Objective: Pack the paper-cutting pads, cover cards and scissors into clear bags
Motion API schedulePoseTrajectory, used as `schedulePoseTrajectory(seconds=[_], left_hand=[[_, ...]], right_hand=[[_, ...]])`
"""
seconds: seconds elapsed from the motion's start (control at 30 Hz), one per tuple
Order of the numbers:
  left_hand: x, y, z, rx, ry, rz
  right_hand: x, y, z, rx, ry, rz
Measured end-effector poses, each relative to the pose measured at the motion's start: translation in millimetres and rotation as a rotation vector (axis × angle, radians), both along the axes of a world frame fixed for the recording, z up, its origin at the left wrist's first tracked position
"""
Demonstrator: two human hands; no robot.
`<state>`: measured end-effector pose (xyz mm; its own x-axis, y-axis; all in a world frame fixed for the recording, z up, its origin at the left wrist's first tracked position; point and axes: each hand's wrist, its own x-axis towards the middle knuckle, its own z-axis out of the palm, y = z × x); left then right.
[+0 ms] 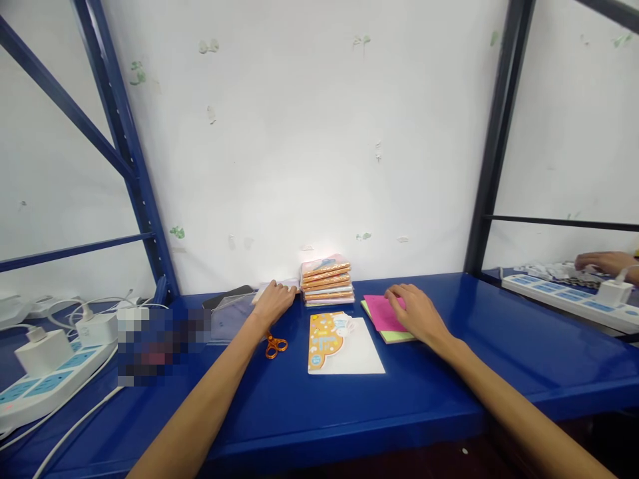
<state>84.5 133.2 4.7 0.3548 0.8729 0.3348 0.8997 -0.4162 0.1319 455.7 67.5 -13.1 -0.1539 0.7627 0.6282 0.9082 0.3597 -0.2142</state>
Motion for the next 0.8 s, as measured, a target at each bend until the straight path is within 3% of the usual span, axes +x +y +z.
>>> schedulePoseTrajectory(seconds=[0.27,0.5,0.6,0.73,0.8], left_hand=[[3.7,-7.5,4.4,0.09,0.035,0.24],[-17.4,-21.2,31.9,0.272,-0.1,0.442],[-25.6,-29.5,46.2,0.423,-0.199,0.471],[-29.0,-37.9,61.4,0.675,-0.334,0.454],[-29.1,-40.1,68.6,0.797,-0.381,0.409]], right_hand=[[8.2,5.2,-3.2,-0.011,0.039,-0.009],[0.7,-7.3,3.8,0.025,0.049,0.037],[-26.6,-38.3,7.1,0.016,0.041,0.195],[-76.0,-83.6,5.2,-0.212,-0.083,0.49],[-94.4,-92.3,2.8,-0.252,-0.129,0.538]])
